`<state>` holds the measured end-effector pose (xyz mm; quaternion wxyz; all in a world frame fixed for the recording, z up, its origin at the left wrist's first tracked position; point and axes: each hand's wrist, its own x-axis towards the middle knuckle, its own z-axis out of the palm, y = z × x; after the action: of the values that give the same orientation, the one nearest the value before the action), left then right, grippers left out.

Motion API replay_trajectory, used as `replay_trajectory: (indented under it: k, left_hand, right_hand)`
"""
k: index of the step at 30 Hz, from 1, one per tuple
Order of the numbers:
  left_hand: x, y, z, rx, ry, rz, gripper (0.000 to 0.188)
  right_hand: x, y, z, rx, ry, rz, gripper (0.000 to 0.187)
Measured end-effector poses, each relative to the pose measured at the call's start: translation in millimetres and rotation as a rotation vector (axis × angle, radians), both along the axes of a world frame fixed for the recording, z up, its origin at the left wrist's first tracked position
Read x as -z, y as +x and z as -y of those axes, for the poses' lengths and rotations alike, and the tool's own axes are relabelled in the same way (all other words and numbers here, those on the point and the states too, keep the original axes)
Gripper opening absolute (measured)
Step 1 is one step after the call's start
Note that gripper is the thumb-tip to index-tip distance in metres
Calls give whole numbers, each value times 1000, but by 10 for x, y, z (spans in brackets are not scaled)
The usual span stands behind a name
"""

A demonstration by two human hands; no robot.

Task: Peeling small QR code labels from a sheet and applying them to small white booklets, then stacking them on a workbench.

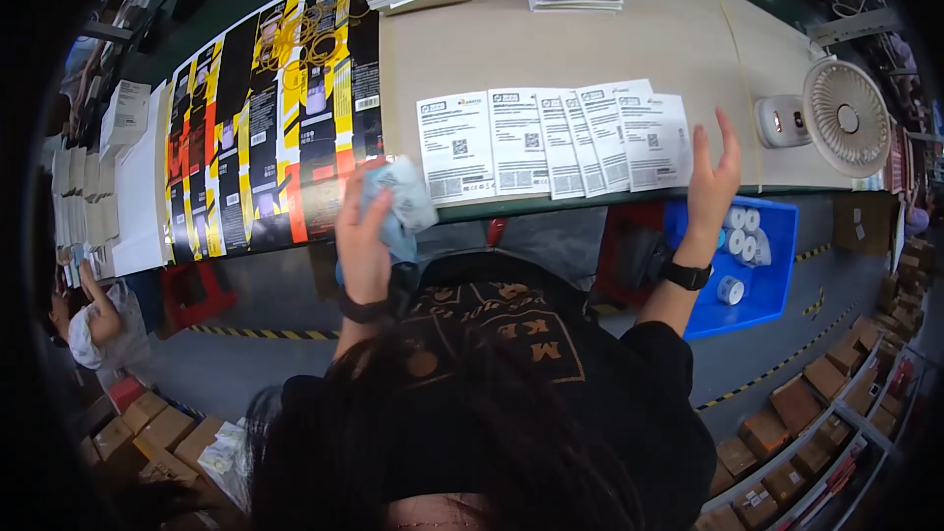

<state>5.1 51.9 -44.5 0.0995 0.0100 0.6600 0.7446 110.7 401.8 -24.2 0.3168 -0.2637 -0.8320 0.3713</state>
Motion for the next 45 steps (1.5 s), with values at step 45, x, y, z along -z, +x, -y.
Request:
replay_trajectory:
  k: [45]
  left_hand:
    - [-577, -255, -637, 510, 53, -519, 9]
  right_hand:
    - [158, -630, 1171, -629, -520, -301, 43]
